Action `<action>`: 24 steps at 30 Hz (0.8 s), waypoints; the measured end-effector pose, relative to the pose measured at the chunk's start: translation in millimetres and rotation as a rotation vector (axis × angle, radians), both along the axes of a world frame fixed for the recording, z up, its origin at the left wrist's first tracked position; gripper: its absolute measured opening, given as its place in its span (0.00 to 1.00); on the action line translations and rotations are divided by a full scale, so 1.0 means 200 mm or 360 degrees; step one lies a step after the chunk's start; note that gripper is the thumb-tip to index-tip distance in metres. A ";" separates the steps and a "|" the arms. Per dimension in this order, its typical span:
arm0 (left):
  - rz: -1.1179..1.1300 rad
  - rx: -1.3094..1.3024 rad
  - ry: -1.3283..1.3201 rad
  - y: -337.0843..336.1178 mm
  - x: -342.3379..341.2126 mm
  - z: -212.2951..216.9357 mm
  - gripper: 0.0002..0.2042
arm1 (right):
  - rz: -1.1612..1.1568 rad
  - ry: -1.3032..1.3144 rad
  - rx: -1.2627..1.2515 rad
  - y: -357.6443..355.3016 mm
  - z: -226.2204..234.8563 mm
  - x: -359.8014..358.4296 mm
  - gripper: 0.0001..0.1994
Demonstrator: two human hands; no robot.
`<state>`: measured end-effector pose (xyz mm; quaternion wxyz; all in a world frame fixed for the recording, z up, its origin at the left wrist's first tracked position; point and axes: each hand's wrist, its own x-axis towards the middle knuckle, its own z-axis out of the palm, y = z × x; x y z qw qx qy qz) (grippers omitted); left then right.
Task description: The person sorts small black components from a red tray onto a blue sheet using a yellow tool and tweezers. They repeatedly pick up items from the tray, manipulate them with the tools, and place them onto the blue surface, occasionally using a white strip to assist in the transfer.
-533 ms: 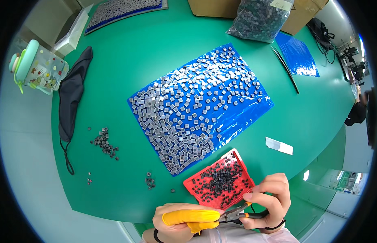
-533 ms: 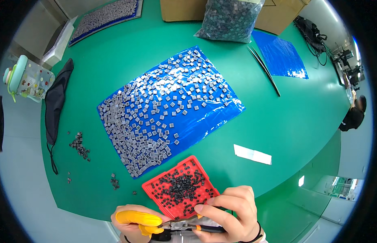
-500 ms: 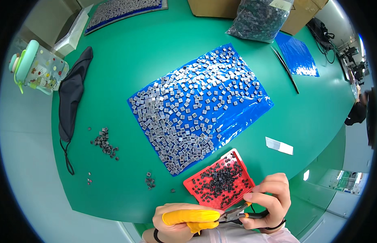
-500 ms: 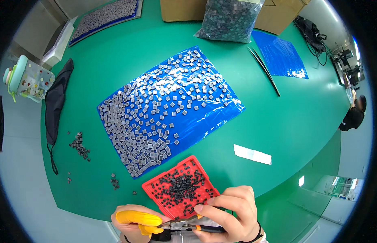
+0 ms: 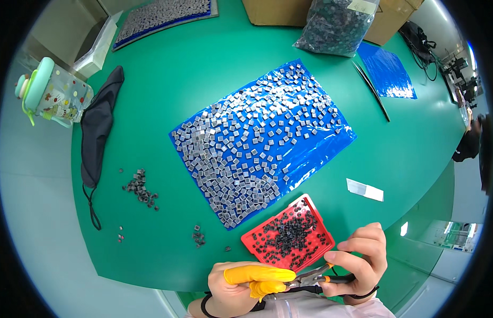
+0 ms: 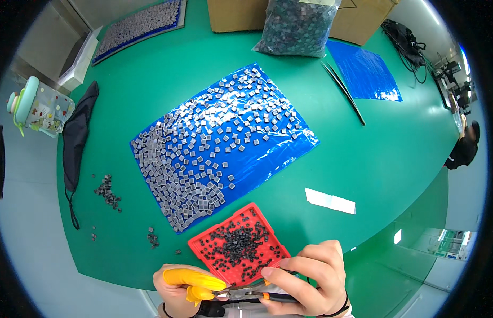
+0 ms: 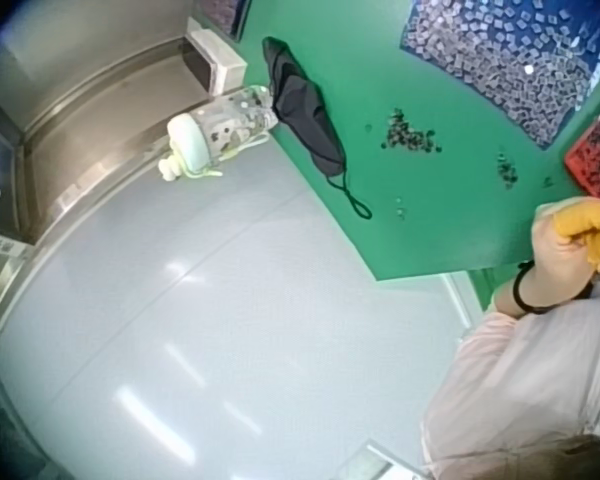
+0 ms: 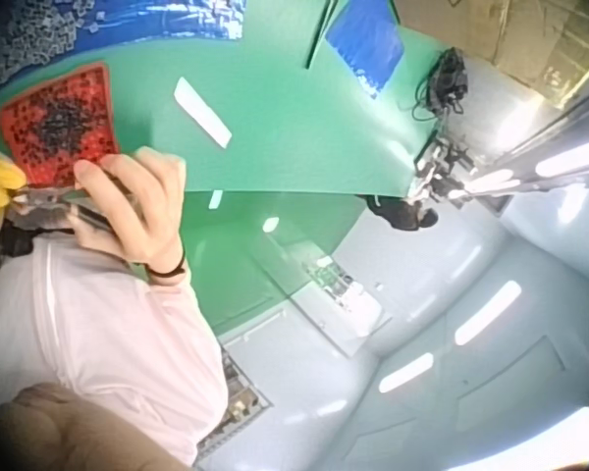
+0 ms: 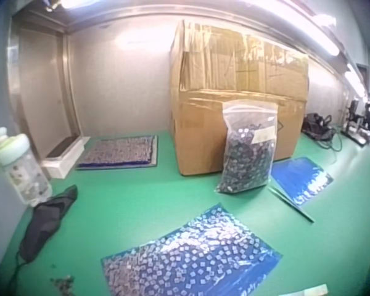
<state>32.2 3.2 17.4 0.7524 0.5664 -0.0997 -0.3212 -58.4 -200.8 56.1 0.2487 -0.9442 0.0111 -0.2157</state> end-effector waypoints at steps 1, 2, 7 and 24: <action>0.0001 0.0012 -0.0025 0.00 0.00 -0.01 0.10 | -0.0009 0.0018 0.0019 0.00 0.00 0.00 0.22; -0.0012 0.0031 -0.0089 0.00 0.01 0.00 0.10 | -0.0018 0.0035 0.0039 0.00 0.00 0.00 0.22; -0.0056 0.0066 -0.0216 0.00 0.02 0.00 0.11 | -0.0036 0.0039 0.0033 0.00 -0.01 0.00 0.22; -0.0057 0.0080 -0.0454 -0.03 0.02 0.02 0.09 | -0.0024 0.0046 0.0184 0.01 -0.01 0.01 0.21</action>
